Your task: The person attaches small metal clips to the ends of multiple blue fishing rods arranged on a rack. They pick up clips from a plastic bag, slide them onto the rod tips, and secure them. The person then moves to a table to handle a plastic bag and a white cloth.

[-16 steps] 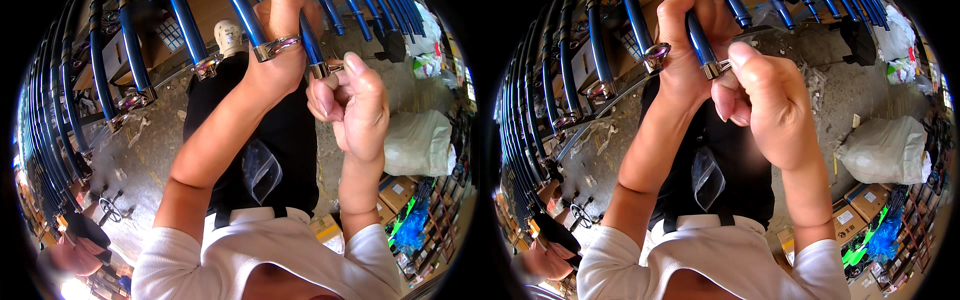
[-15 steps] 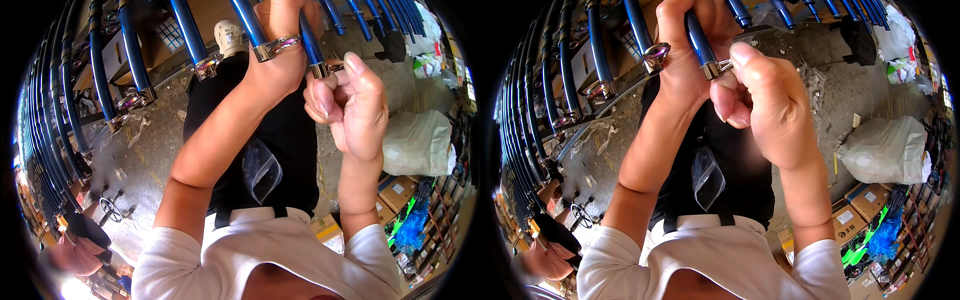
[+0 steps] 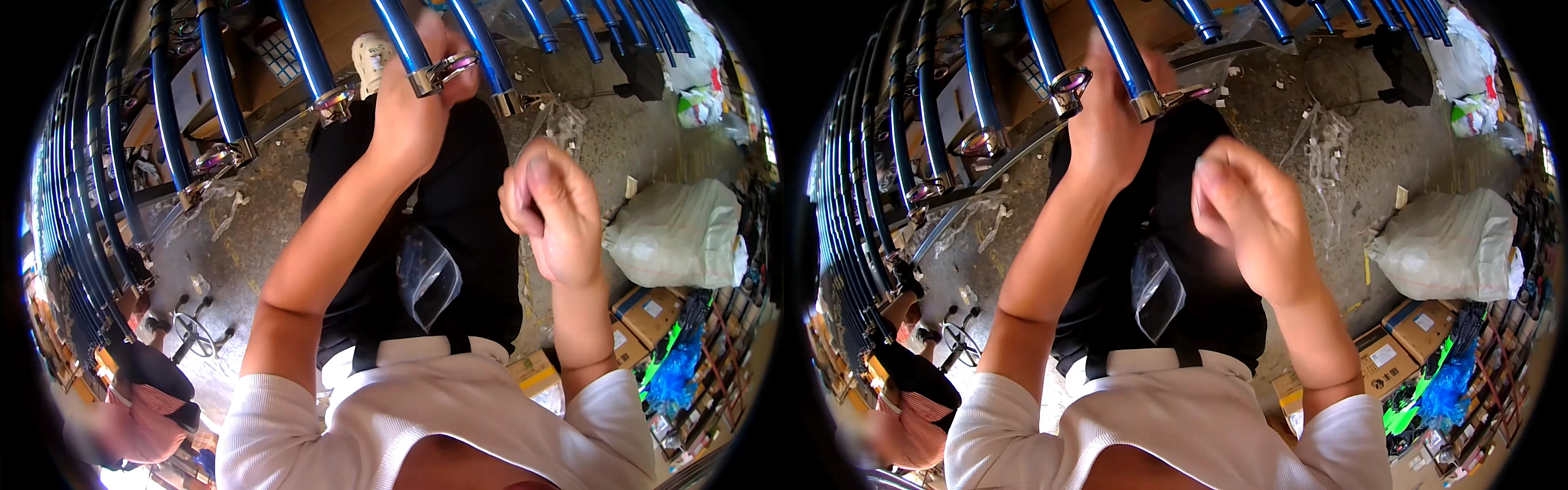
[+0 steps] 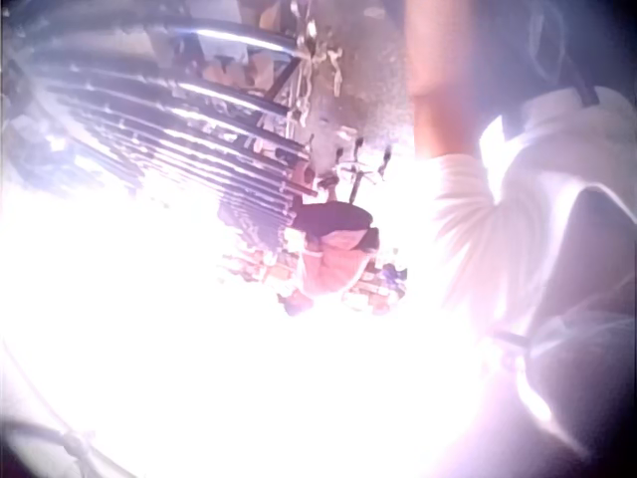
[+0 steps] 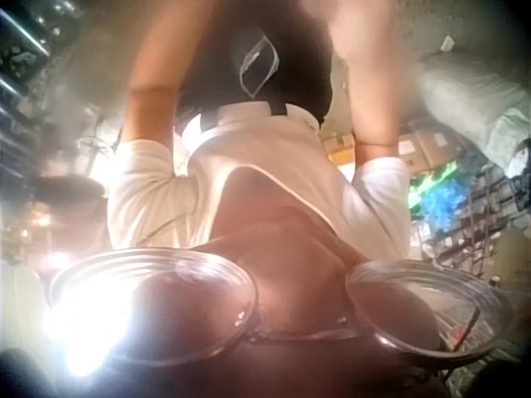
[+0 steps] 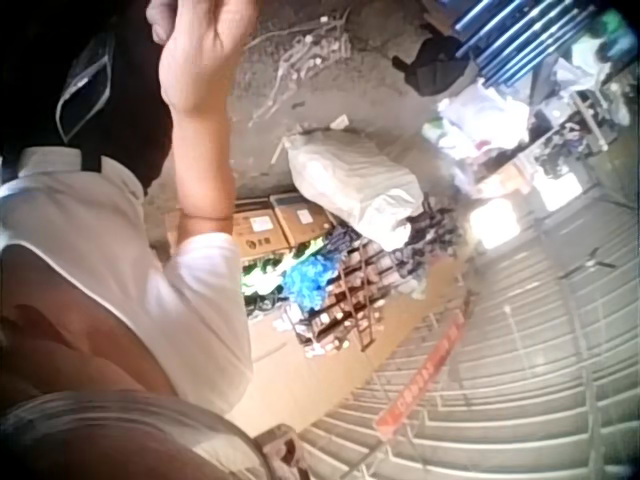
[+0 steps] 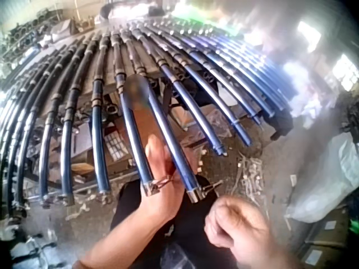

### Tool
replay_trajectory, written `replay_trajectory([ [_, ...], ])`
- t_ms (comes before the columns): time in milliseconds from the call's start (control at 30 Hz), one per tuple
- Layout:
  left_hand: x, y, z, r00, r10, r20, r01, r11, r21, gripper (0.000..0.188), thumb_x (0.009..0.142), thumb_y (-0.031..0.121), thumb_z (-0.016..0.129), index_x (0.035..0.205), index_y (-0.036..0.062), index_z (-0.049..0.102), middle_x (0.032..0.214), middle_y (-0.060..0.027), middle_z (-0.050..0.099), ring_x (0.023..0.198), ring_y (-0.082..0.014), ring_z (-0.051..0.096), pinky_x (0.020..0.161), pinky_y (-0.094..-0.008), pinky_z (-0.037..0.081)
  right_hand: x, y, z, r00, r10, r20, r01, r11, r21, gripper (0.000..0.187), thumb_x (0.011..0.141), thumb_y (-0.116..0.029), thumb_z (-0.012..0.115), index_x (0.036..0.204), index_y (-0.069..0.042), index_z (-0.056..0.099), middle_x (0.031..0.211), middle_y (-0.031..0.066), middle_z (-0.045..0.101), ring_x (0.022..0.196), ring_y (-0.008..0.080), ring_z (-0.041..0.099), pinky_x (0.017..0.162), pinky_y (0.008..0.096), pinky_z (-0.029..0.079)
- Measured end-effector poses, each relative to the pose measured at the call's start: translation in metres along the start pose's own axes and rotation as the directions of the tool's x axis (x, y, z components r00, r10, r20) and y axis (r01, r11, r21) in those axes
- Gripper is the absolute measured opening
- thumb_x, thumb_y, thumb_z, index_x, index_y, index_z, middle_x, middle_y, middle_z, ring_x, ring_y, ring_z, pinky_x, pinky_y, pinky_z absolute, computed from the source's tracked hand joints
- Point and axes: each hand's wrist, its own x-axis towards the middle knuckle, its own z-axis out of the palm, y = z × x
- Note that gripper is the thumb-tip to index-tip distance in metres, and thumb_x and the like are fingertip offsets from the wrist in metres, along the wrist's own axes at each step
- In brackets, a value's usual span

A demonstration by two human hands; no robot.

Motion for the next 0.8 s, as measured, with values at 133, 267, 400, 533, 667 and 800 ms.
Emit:
replay_trajectory([
  [133,-0.045,0.010,-0.030,0.970,-0.241,-0.036,0.240,0.920,0.308,0.038,0.102,0.039,0.043,0.086,0.0056,0.050,0.071,0.0006,0.041,0.062,-0.0086,0.034,0.057,-0.0246,0.028,-0.026,0.016,-0.025,0.983,-0.033,0.180,0.062,0.986,-0.155,0.048,0.100,-0.037,0.053,0.065,-0.006,0.044,0.055,-0.0024,0.042,0.049,0.0051,0.037,0.045,0.0233,0.025],
  [267,-0.103,0.039,-0.037,0.914,-0.379,0.145,0.170,0.682,0.711,0.047,0.082,0.036,0.075,0.109,0.0057,0.051,0.088,-0.0037,0.049,0.072,-0.0123,0.049,0.063,-0.0279,0.042,-0.040,0.018,-0.019,0.959,-0.045,0.279,0.111,0.968,-0.224,0.046,0.096,-0.034,0.060,0.064,-0.002,0.050,0.057,0.0037,0.048,0.050,0.0119,0.046,0.047,0.0276,0.032],
  [400,-0.152,0.056,-0.022,0.882,-0.471,0.024,0.156,0.340,0.927,0.050,0.078,0.026,0.077,0.113,0.0039,0.049,0.104,-0.0146,0.052,0.086,-0.0293,0.062,0.072,-0.0377,0.051,-0.055,0.012,0.006,0.882,0.086,0.463,0.158,0.872,-0.463,0.015,0.085,-0.011,0.068,0.078,0.000,0.061,0.069,0.0085,0.057,0.058,0.0207,0.057,0.054,0.0325,0.044],
  [533,-0.181,0.036,-0.042,0.854,-0.508,-0.115,0.345,0.386,0.856,0.035,0.082,0.005,0.070,0.111,0.0031,0.050,0.103,-0.0109,0.050,0.080,-0.0176,0.059,0.069,-0.0289,0.050,-0.069,0.039,0.033,0.833,-0.009,0.553,0.372,0.749,-0.548,0.006,0.083,-0.005,0.061,0.082,0.001,0.061,0.083,0.0118,0.059,0.075,0.0302,0.060,0.068,0.0392,0.051],
  [667,-0.192,0.041,-0.038,0.890,-0.438,-0.123,0.319,0.406,0.856,0.035,0.081,0.005,0.070,0.110,0.0026,0.051,0.101,-0.0109,0.053,0.084,-0.0184,0.062,0.072,-0.0292,0.052,-0.073,0.049,0.043,0.848,0.030,0.530,0.399,0.622,-0.674,0.007,0.079,-0.005,0.061,0.081,0.000,0.059,0.079,0.0137,0.060,0.074,0.0318,0.060,0.067,0.0412,0.050],
  [800,-0.206,0.045,-0.038,0.939,-0.344,-0.015,0.176,0.442,0.879,0.039,0.079,0.015,0.072,0.109,0.0022,0.051,0.104,-0.0146,0.055,0.080,-0.0270,0.063,0.067,-0.0355,0.052,-0.069,0.044,0.042,0.893,0.026,0.450,0.354,0.577,-0.736,0.008,0.078,-0.005,0.061,0.079,0.000,0.056,0.076,0.0142,0.060,0.072,0.0337,0.060,0.066,0.0437,0.050],
])
